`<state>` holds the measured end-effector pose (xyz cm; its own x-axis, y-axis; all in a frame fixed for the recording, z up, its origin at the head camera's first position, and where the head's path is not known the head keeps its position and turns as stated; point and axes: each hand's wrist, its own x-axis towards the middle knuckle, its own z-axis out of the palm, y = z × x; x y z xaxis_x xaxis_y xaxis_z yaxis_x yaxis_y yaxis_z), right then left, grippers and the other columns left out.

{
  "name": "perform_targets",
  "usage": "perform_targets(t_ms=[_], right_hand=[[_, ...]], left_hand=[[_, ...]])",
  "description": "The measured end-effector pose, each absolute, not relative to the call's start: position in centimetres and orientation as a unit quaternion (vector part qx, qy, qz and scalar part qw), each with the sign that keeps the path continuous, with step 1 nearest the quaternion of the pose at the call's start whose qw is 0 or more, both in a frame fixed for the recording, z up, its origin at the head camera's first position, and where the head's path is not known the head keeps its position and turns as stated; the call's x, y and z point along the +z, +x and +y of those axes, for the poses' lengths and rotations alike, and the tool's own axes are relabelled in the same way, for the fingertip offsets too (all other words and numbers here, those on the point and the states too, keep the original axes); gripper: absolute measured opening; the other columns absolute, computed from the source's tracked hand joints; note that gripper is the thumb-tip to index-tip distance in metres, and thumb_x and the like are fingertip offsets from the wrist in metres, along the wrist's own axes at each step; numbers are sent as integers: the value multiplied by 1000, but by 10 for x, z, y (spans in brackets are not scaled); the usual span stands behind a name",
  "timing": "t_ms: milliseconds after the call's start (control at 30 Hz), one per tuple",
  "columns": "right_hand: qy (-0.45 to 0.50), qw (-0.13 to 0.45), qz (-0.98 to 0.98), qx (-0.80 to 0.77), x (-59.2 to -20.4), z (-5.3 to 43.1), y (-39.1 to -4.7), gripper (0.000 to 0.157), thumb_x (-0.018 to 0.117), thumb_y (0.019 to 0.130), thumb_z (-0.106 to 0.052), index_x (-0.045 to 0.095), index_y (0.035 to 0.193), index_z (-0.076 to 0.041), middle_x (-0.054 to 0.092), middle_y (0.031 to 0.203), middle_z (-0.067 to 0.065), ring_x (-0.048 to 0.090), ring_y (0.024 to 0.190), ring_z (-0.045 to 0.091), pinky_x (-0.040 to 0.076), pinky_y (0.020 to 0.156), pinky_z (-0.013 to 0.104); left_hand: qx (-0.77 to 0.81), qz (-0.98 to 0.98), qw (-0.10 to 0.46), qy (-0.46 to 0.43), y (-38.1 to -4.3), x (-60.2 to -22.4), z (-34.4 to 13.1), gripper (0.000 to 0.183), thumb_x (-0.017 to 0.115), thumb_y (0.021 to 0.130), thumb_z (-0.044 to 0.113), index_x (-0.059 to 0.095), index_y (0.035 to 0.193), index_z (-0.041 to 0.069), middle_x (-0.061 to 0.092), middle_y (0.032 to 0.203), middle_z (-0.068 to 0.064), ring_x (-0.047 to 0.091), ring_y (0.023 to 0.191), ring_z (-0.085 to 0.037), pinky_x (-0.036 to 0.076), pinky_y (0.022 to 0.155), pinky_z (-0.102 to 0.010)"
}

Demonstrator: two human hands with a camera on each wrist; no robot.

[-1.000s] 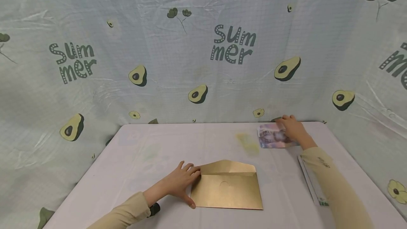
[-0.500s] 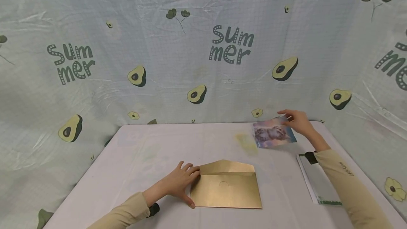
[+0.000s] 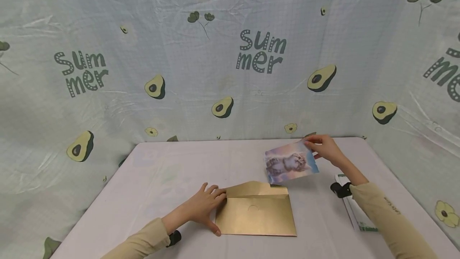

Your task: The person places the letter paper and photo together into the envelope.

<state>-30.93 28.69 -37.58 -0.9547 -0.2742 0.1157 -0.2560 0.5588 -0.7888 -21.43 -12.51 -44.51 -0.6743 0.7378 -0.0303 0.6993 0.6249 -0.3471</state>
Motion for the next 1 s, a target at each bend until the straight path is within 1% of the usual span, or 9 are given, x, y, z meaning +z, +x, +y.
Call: perform_targets(t_ms=[133,267,367,500,667,800,1000], right_hand=[[-159,41,872,-461,-378,276,-306,44,46,93,-25,45,122,8,55,106,25,58,76,5,53,63,29],[-172,59,861,-476,-382,265,-304,42,48,92,-25,47,123,4,53,112,28,59,79,9,53,66,32],[-176,64,855,-484,-386,256,-305,40,49,92,-25,47,121,2,53,114,29,60,80,10,53,66,34],[-177,65,855,-483,-396,248,-307,35,50,92,-22,48,117,2,56,110,28,59,77,10,53,66,35],[-180,58,859,-477,-410,240,-312,26,49,91,-15,48,111,3,61,102,26,59,73,10,53,63,34],[-180,52,866,-463,-418,233,-315,22,50,91,-14,50,106,2,63,96,24,59,71,12,53,60,32],[-189,68,869,-453,-425,223,-316,20,52,90,-15,53,101,2,63,91,20,59,70,16,52,58,32]], left_hand=[[166,-902,54,-395,-215,-445,-125,104,46,52,87,39,127,17,46,128,1,44,114,-21,38,91,-50],[161,-903,57,-395,-216,-444,-127,102,47,51,87,40,126,17,45,128,0,43,114,-21,37,91,-49],[160,-902,60,-397,-217,-444,-128,101,47,51,87,40,125,17,46,127,0,43,114,-21,37,90,-49],[160,-902,54,-398,-217,-444,-128,102,47,52,86,38,127,16,45,128,-1,43,115,-22,37,91,-49],[170,-901,48,-396,-215,-444,-127,103,46,53,87,36,128,17,44,129,0,42,117,-21,37,92,-49],[177,-900,59,-393,-213,-444,-126,103,45,52,87,37,127,18,44,128,0,43,116,-21,37,92,-48],[177,-899,64,-395,-213,-445,-125,102,45,52,88,37,126,18,44,129,0,43,116,-21,37,92,-48]])
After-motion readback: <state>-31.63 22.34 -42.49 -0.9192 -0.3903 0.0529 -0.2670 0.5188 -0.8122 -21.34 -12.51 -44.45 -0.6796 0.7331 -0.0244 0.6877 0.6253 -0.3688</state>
